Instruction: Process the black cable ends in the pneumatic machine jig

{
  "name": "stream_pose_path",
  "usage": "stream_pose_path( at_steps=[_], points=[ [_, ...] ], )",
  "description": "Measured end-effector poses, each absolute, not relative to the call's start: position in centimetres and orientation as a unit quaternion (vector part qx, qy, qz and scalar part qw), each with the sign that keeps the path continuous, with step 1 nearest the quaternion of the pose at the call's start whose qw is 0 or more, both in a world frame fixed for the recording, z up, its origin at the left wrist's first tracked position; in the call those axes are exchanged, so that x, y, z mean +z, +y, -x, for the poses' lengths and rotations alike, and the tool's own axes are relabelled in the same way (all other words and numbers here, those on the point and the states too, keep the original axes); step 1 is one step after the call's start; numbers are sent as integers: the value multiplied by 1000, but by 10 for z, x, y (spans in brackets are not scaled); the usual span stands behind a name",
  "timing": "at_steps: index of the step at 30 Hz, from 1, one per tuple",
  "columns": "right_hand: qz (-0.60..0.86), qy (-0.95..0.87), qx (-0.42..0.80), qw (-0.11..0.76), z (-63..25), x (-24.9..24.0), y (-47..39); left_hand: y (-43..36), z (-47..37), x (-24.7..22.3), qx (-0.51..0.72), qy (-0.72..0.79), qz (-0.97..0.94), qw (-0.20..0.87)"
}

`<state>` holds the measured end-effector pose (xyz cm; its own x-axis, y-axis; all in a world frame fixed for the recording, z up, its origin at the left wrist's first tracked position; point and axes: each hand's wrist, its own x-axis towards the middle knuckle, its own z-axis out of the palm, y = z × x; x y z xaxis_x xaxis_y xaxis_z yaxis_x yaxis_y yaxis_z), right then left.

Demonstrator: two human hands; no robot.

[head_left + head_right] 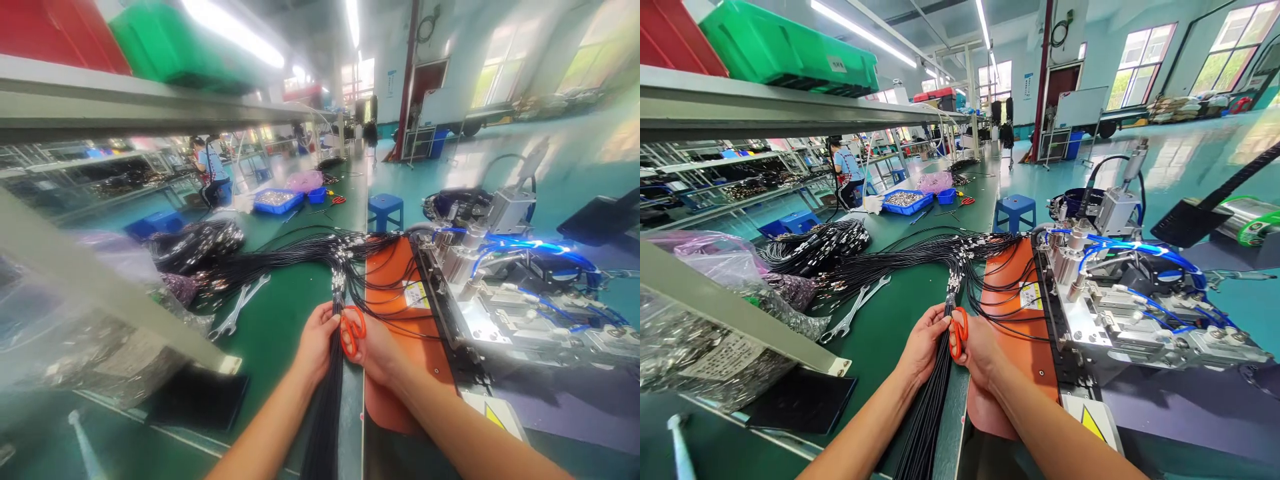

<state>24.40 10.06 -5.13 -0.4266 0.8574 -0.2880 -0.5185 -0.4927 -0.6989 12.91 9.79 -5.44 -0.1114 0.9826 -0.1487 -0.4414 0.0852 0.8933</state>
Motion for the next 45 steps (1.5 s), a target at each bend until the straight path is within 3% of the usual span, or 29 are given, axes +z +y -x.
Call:
stream_pose_path(
  at_steps=[14, 32, 45],
  points=[
    [322, -266, 813, 406, -246, -54, 96, 98, -129, -55, 607, 441, -305, 587],
    [332, -284, 777, 453, -238, -57, 104, 100, -129, -60, 615, 430, -303, 587],
    [318, -316, 777, 442, -243, -58, 103, 100, -129, -61, 619, 436, -301, 580]
  ],
)
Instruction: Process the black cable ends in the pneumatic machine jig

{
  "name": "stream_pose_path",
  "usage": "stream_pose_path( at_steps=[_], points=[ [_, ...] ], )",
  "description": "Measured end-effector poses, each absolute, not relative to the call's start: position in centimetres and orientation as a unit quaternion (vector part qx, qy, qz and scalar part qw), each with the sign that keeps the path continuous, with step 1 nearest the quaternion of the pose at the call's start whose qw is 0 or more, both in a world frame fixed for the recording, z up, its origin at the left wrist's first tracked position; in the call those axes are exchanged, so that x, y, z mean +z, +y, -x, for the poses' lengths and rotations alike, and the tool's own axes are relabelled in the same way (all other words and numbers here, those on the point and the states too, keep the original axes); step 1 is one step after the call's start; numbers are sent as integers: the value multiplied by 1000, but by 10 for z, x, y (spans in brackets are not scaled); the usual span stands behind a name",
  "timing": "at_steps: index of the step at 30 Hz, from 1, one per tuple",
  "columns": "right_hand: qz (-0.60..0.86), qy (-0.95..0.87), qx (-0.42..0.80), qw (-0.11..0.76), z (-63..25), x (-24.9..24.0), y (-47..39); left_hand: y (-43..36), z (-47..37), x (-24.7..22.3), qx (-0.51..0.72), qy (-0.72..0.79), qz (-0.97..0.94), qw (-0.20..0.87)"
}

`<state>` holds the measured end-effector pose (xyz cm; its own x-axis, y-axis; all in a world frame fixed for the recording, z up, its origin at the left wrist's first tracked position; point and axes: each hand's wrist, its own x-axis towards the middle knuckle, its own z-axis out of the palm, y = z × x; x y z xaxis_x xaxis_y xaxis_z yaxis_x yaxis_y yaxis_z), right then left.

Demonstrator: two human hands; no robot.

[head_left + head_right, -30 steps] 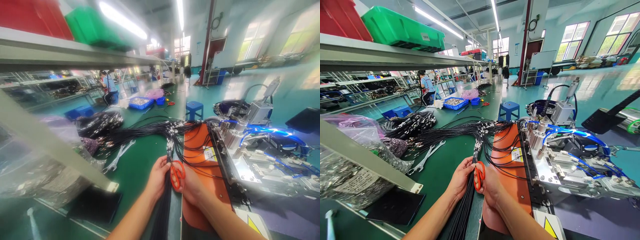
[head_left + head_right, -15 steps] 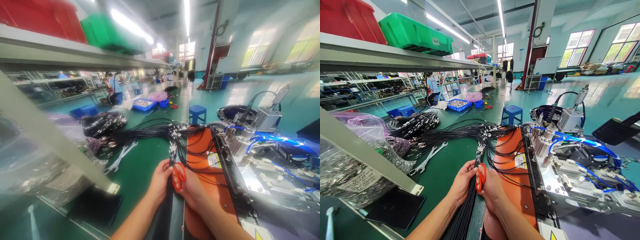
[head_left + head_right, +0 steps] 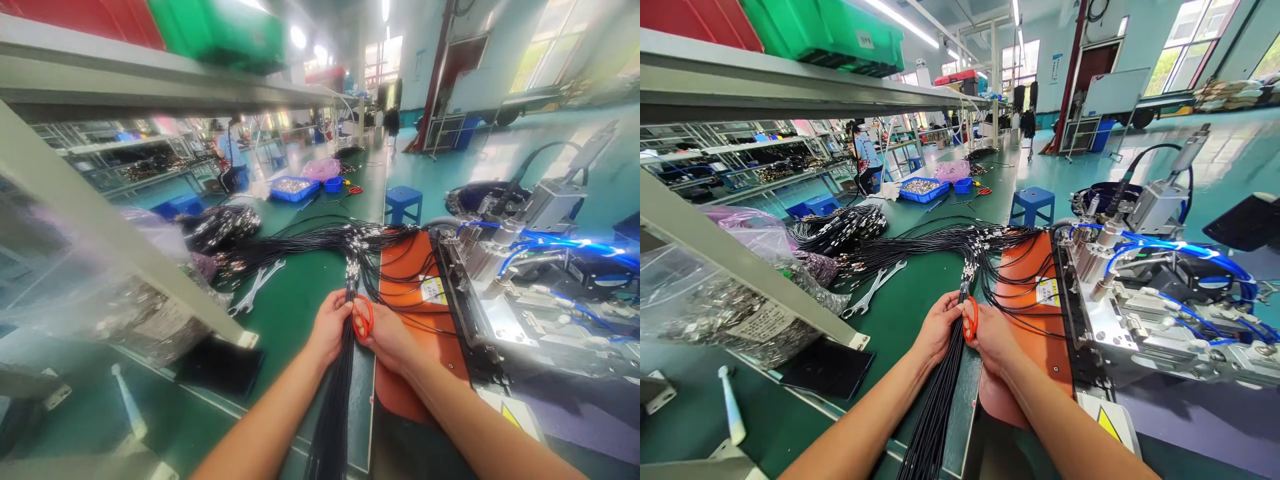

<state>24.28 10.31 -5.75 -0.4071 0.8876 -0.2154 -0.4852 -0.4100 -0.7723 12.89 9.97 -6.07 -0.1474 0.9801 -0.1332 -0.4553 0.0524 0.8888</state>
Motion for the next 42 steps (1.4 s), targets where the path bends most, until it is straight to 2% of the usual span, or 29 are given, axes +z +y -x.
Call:
stream_pose_path(
  at_steps=[20, 42],
  points=[
    [286, -236, 845, 385, -254, -46, 106, 99, -129, -59, 609, 440, -314, 580],
    [288, -241, 837, 399, -248, -54, 117, 100, -129, -60, 608, 434, -325, 580]
  ],
)
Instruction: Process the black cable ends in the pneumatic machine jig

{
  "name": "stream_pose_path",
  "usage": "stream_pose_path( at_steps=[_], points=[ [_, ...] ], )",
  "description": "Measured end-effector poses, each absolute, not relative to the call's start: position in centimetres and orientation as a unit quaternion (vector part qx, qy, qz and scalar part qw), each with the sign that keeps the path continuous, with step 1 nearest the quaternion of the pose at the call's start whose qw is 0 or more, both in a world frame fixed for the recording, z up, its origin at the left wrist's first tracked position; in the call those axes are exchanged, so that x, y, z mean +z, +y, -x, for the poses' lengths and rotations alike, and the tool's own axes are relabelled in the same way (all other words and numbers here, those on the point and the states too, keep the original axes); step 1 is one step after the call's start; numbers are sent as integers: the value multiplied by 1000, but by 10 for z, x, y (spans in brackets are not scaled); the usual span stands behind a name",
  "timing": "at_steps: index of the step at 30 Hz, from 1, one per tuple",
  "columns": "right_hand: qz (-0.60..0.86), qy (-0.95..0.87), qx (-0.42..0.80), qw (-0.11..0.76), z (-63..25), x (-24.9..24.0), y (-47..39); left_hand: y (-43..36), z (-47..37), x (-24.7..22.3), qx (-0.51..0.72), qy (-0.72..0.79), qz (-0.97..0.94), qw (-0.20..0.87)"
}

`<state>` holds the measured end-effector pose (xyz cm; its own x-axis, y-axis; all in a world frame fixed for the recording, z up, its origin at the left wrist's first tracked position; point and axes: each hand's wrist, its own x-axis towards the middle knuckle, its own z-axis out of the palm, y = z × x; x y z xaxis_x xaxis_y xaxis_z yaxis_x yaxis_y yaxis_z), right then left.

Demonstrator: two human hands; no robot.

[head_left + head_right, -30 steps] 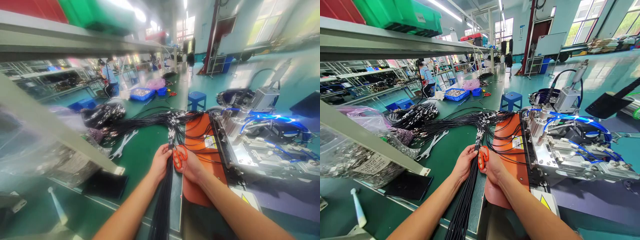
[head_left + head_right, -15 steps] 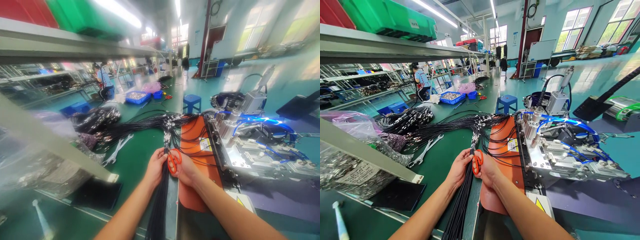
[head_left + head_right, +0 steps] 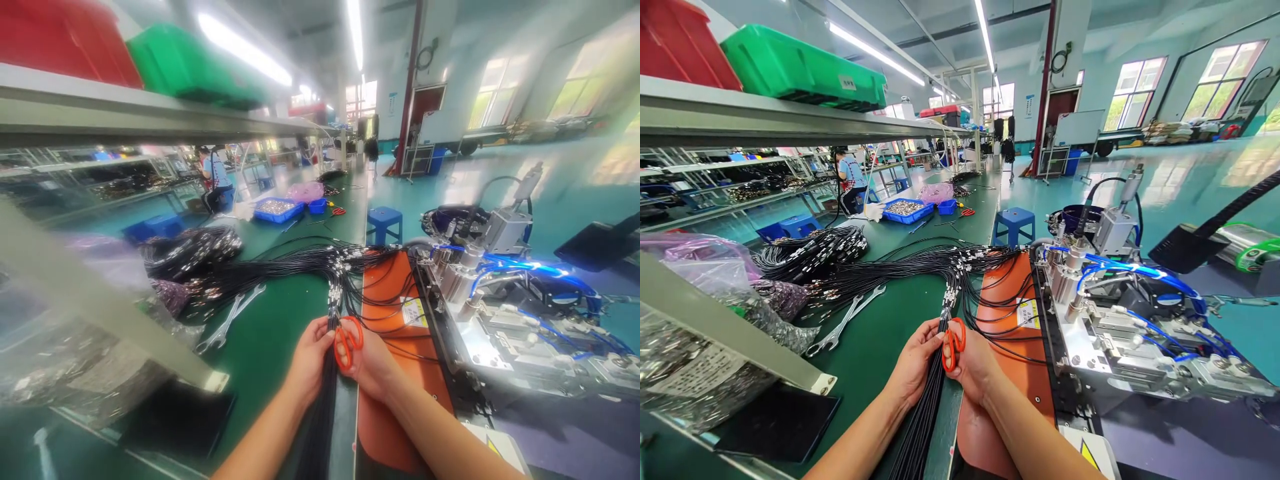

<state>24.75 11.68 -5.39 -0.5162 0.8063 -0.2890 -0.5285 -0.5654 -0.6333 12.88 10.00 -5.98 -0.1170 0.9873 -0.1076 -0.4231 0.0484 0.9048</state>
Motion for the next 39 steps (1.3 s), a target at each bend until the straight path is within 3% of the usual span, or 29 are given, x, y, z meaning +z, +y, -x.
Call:
stream_pose_path(
  at_steps=[18, 39],
  points=[
    [294, -328, 788, 430, -249, -52, 110, 101, -130, -64, 615, 441, -312, 575],
    [275, -244, 847, 383, -257, -49, 113, 99, -129, -63, 606, 443, -324, 576]
  ],
)
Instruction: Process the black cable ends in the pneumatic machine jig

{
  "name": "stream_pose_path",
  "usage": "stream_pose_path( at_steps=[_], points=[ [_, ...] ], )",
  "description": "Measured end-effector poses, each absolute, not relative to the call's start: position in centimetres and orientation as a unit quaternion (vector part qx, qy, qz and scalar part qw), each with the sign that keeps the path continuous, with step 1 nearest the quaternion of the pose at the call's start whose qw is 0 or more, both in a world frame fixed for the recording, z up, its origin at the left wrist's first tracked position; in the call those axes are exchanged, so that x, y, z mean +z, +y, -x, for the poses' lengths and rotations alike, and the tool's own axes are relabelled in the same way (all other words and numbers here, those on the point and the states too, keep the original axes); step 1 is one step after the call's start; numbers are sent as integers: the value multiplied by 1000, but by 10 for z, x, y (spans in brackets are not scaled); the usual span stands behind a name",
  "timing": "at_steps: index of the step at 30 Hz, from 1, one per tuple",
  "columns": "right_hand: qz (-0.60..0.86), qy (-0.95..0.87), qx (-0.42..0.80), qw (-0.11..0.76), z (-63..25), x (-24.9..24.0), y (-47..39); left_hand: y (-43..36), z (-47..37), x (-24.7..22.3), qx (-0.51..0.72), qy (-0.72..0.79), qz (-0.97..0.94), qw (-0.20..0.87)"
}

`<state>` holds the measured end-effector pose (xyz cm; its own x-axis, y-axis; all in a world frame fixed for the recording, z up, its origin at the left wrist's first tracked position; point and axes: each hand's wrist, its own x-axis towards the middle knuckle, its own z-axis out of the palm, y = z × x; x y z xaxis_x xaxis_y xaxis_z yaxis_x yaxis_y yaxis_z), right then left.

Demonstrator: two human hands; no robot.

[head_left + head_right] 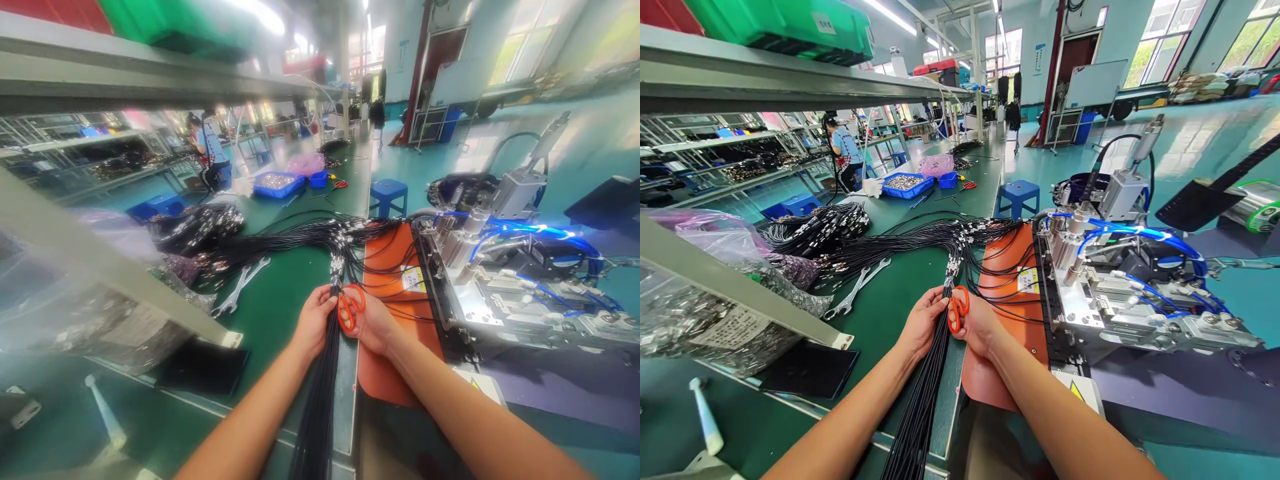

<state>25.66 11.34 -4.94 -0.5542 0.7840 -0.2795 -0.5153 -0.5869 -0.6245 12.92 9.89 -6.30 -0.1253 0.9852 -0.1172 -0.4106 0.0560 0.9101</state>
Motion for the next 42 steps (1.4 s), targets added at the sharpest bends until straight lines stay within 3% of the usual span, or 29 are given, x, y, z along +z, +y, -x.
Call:
stream_pose_path(
  at_steps=[15, 25, 32, 36, 39, 42],
  points=[
    [280, -257, 832, 403, -253, -46, 119, 100, -129, -63, 600, 453, -341, 564],
    [366, -362, 755, 405, -260, -40, 127, 99, -130, -64, 556, 504, -420, 509],
    [505, -545, 547, 384, -313, -24, 82, 105, -118, -54, 451, 633, -551, 303],
    [596, -761, 187, 177, -338, -23, 62, 114, -116, -49, 366, 655, -627, 208],
    [602, -774, 139, 138, -340, -30, 59, 123, -122, -47, 309, 649, -675, 167],
    [611, -744, 197, 187, -338, -36, 59, 129, -128, -45, 270, 655, -696, 122]
  ],
)
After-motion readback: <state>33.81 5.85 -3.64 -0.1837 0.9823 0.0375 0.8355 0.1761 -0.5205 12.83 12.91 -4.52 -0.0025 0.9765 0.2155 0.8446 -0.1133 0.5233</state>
